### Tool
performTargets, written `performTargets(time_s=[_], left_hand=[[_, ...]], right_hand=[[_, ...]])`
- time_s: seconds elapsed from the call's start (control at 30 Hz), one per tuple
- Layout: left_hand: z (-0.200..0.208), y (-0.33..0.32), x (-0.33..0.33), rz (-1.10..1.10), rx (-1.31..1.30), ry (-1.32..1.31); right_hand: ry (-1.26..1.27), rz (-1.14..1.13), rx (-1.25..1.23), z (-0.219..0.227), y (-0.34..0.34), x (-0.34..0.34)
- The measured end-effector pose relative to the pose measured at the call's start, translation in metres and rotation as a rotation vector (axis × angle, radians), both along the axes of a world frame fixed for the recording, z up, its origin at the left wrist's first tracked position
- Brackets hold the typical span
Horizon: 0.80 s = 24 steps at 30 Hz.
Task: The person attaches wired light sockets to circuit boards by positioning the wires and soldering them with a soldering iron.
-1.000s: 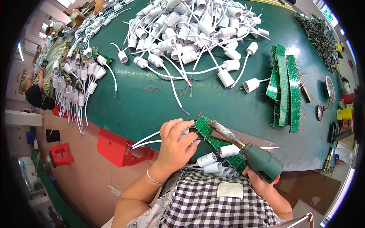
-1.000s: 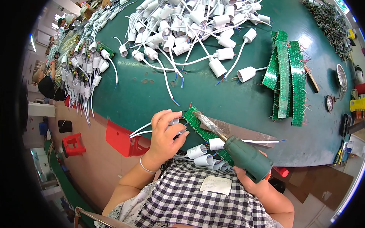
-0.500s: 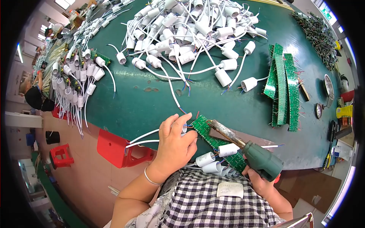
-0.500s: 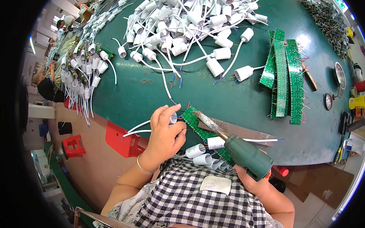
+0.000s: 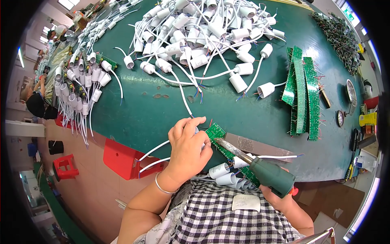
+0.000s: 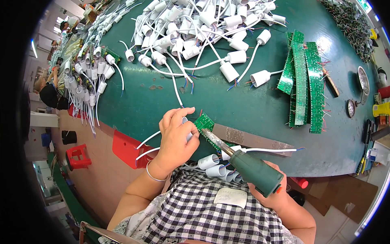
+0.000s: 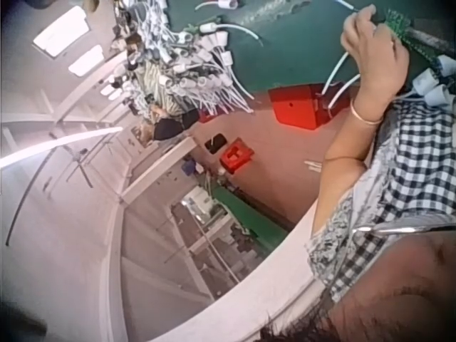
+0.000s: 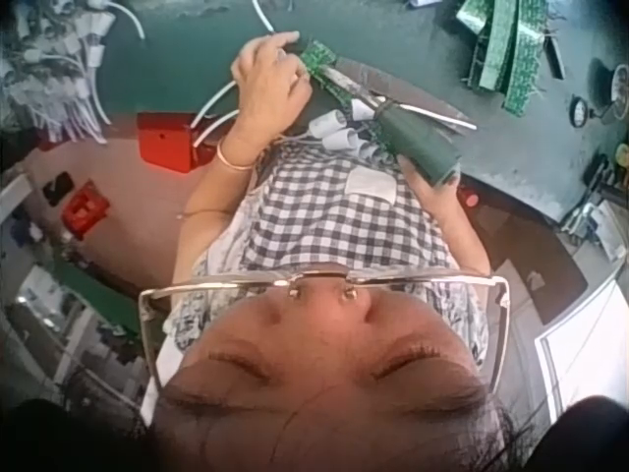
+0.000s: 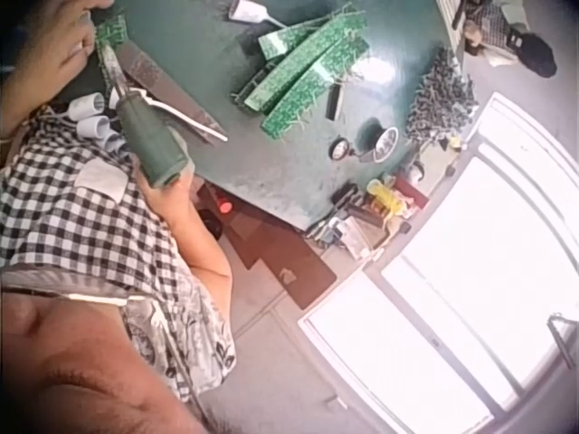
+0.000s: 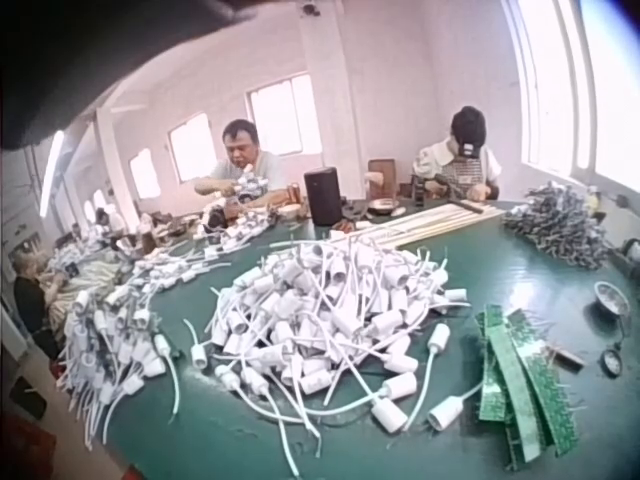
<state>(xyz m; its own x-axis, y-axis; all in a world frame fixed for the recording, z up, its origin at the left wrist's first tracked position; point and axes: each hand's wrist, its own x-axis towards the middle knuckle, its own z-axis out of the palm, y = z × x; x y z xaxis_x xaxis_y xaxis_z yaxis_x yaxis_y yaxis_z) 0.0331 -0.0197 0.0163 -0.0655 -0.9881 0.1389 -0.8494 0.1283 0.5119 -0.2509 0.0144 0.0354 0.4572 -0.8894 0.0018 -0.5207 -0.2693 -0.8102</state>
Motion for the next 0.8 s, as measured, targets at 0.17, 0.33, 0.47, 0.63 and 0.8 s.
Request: performTargets(time_s=[0.17, 0.33, 0.47, 0.63, 0.8], left_hand=[[-0.0008, -0.0017, 0.0008, -0.002, -0.003, 0.005], [-0.0022, -0.0017, 0.0007, 0.003, -0.012, -0.004], [-0.0001, -0.0023, -0.0008, 0.002, -0.039, -0.017], [-0.0005, -0.0027, -0.0011, 0.0, -0.049, -0.014], [-0.0004, -0.0028, -0.0014, 0.004, -0.043, -0.011]], right_hand=[[0.017, 0.029, -0.019, 0.0023, -0.0022, 0.0025], [0.122, 0.09, -0.104, -0.0016, -0.0008, 0.0025], [0.111, 0.118, -0.096, -0.0003, -0.003, 0.0035], [0.147, 0.084, -0.078, 0.0003, 0.0015, 0.001], [0.121, 0.092, -0.104, -0.0018, -0.0002, -0.0011]])
